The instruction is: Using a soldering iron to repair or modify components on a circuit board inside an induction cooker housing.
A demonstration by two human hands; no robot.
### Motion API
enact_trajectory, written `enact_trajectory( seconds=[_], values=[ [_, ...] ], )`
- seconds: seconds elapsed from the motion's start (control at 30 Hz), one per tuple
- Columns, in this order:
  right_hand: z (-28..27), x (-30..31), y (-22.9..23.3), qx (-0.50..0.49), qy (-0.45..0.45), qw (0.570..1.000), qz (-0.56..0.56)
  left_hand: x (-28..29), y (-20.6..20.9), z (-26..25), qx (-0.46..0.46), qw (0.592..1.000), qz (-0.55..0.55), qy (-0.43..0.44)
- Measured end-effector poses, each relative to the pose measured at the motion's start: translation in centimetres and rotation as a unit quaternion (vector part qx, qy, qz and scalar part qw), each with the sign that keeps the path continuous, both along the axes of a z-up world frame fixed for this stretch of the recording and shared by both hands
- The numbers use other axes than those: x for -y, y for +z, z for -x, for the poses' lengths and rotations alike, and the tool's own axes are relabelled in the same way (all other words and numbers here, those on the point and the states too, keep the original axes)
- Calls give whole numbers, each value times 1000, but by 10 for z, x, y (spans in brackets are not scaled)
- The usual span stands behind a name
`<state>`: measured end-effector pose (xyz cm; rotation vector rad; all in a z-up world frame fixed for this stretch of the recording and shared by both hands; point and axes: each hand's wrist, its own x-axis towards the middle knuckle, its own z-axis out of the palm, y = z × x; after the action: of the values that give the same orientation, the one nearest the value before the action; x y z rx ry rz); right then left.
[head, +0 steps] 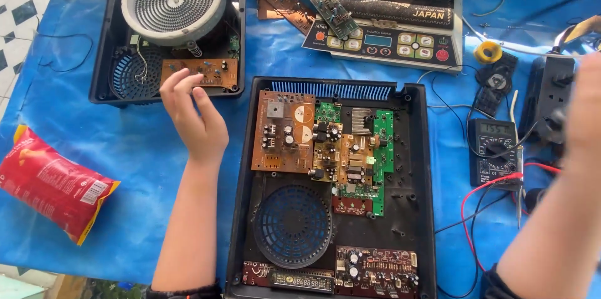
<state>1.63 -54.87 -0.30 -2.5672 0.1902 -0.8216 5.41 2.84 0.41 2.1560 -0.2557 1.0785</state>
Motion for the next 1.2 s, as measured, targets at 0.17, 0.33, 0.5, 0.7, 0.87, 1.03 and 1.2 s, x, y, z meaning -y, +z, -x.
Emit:
enact_trajectory(
  seconds=[0.17, 0.33, 0.5, 0.7, 0.87, 1.03, 1.2],
  values=[
    [27, 17, 4, -207, -48, 955, -206, 0, -15, -4, 41, 998, -54, 8],
    [11, -39, 36, -226, 357, 689, -588, 1, -22, -3, 57, 994, -82, 36],
    [0, -105, 38, -98, 184, 633, -746, 2, -23, -6, 43, 996, -70, 39],
    [-10, -157, 37, -74, 129, 686, -712, 4, -22, -7, 65, 995, -66, 28],
    [-15, -166, 4, -73, 197, 724, -657, 8, -29, -10, 70, 994, -80, 28],
    [-14, -179, -4, -52, 196, 758, -620, 11, -32, -10, 59, 994, -87, 14],
    [-12, -189, -2, -89, 214, 838, -494, 11, -36, -11, 54, 995, -80, 11]
  ],
)
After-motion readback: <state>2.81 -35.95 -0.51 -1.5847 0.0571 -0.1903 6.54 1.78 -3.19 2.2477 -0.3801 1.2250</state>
